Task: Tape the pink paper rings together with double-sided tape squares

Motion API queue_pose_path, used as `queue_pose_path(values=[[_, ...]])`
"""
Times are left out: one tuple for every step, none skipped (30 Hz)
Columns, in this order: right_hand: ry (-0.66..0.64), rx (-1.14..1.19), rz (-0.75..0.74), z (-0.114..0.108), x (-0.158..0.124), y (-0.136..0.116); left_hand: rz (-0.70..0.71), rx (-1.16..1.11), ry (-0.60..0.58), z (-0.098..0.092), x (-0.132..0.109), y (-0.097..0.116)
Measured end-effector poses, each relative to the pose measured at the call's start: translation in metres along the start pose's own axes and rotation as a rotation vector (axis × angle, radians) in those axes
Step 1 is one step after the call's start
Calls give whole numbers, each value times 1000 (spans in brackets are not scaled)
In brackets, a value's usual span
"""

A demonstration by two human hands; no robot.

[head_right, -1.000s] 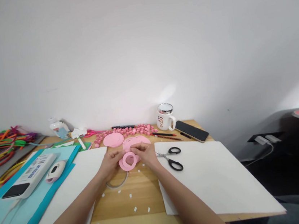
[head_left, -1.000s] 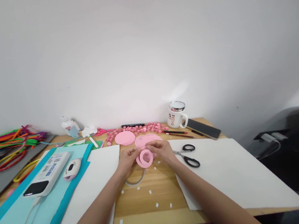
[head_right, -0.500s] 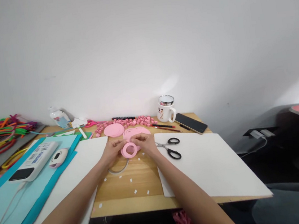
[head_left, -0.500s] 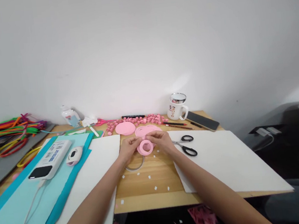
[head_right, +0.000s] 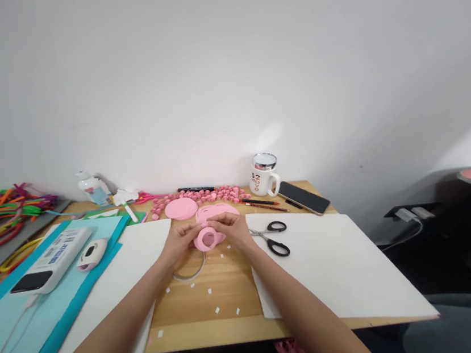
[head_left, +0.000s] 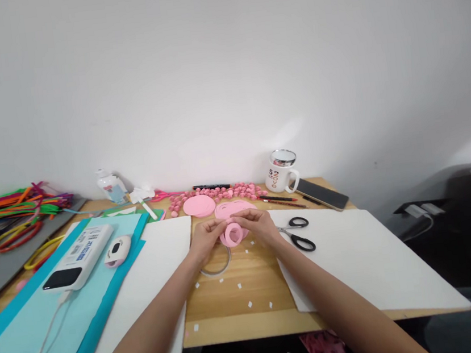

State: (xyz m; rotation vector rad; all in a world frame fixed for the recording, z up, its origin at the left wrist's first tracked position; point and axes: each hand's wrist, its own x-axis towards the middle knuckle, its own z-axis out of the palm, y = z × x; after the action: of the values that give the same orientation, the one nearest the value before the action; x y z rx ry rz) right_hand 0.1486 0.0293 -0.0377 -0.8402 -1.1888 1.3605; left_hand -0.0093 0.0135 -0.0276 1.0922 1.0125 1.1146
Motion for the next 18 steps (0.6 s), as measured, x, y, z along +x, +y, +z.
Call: queue_pose_path(values=[[-13, 7, -3, 0, 0, -1, -1, -6, 2, 0, 0, 1], [-21, 14, 0, 0, 1, -2, -4, -14, 3, 0, 0, 2], [-23, 20, 9, 0, 1, -2, -9, -21, 2, 0, 0, 3], [-18, 26, 21, 0, 2, -2, -15, -27, 8, 1, -1, 4], [-4, 33, 30, 0, 2, -2, -21, -32, 17, 1, -1, 5], [10, 37, 37, -1, 3, -1, -26, -35, 25, 2, -1, 6], [26, 38, 36, -1, 3, 0, -29, -37, 33, 2, -1, 7], [40, 36, 29, -1, 3, 1, -31, -37, 37, 3, -1, 7], [53, 33, 18, -1, 3, 2, -32, -36, 37, 3, -1, 8], [61, 27, 10, -1, 3, 2, -35, -35, 32, 3, -1, 8], [66, 21, 6, -1, 3, 3, -39, -33, 29, 3, -1, 8], [67, 18, 4, -1, 3, 3, -45, -31, 29, 3, -1, 9], [64, 19, 3, -1, 3, 2, -50, -30, 33, 3, -1, 9], [53, 22, 5, 0, 3, 1, -54, -30, 37, 3, -1, 9], [39, 26, 7, 0, 3, 0, -55, -31, 39, 3, -1, 9], [21, 32, 11, 0, 2, 0, -51, -34, 41, 2, -1, 8], [5, 40, 13, 0, 2, -1, -43, -36, 40, 2, 0, 8], [-10, 49, 15, 0, 2, -1, -35, -37, 39, 2, 0, 7]])
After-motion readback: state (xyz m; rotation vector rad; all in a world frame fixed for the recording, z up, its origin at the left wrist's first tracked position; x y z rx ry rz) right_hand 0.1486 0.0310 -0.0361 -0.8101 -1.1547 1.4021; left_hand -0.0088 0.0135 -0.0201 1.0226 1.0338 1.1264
